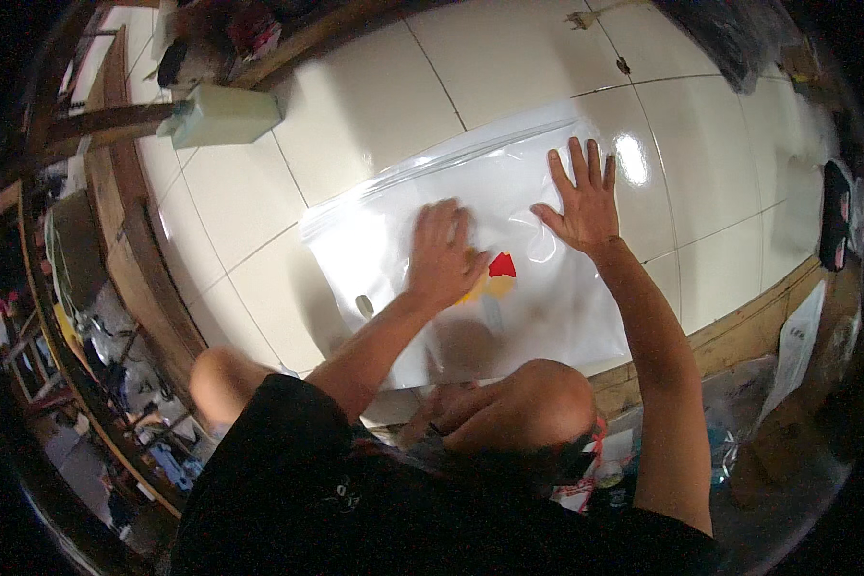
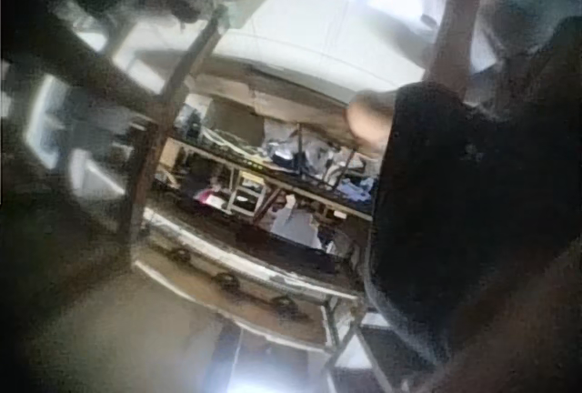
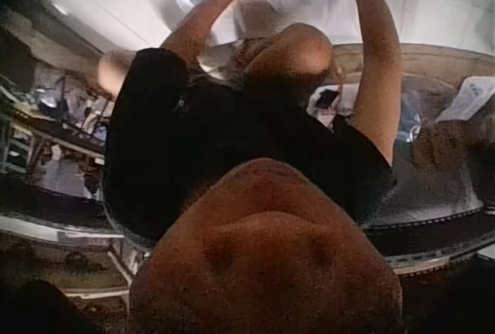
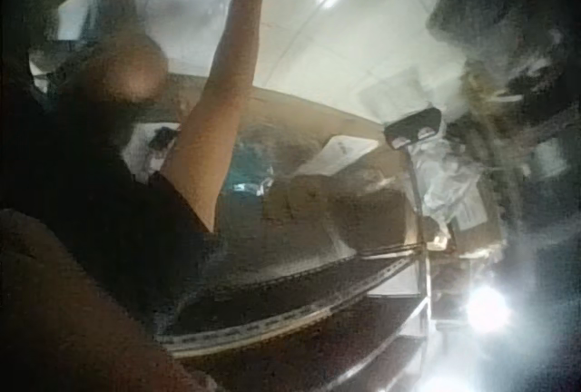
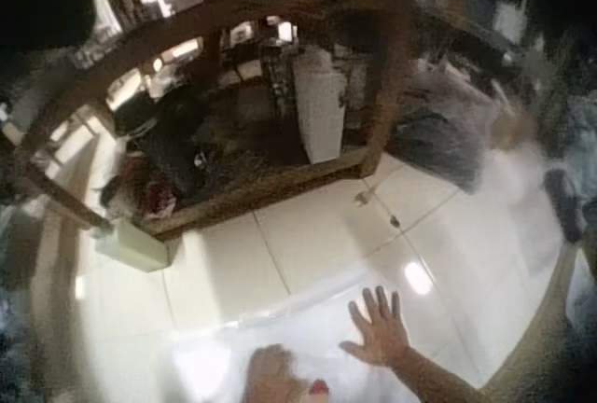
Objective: The person sits on the floor and repeatedly folds white plastic bags with a sun logo. They smooth each bag flat, fold it into a compact square, and stack the folded bags. The person then places the stack onto a nearby shelf.
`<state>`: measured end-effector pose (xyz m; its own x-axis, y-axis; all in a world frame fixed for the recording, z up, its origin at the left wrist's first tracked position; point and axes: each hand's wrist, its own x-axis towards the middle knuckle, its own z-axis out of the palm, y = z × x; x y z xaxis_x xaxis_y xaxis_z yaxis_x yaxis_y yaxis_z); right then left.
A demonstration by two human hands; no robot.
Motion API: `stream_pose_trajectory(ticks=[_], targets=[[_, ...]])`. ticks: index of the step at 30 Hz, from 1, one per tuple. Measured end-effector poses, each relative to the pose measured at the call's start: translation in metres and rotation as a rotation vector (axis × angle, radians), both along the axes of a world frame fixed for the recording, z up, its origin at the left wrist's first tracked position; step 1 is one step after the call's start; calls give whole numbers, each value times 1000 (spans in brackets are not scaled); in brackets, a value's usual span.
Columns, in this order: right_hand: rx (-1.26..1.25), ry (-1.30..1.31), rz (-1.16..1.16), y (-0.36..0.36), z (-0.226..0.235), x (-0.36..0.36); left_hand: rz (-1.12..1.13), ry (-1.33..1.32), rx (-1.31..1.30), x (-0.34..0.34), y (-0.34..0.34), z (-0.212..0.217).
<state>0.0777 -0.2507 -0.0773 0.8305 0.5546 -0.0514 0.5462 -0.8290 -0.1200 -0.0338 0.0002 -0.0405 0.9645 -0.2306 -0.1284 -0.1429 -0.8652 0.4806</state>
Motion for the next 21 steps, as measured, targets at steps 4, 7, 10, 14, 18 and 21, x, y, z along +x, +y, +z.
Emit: stream_pose_trajectory(ticks=[4, 7, 10, 14, 18, 21], targets=[[16, 26, -23, 6, 2, 4, -107, -172, -12, 59, -69, -14], [-48, 13, -65, 6, 1, 2, -99, -147, 9, 66, -71, -31], [-44, 6, -65, 4, 0, 0, -110, -113, 43, 60, -53, -36], [-26, -9, -72, 6, -3, 1, -60, -9, 167, 47, -2, -30], [22, -41, -63, 4, -5, 0, -4, 57, 305, 22, 64, -25], [14, -40, -57, 4, -2, -2, 1, -2, 255, 6, 95, -29]])
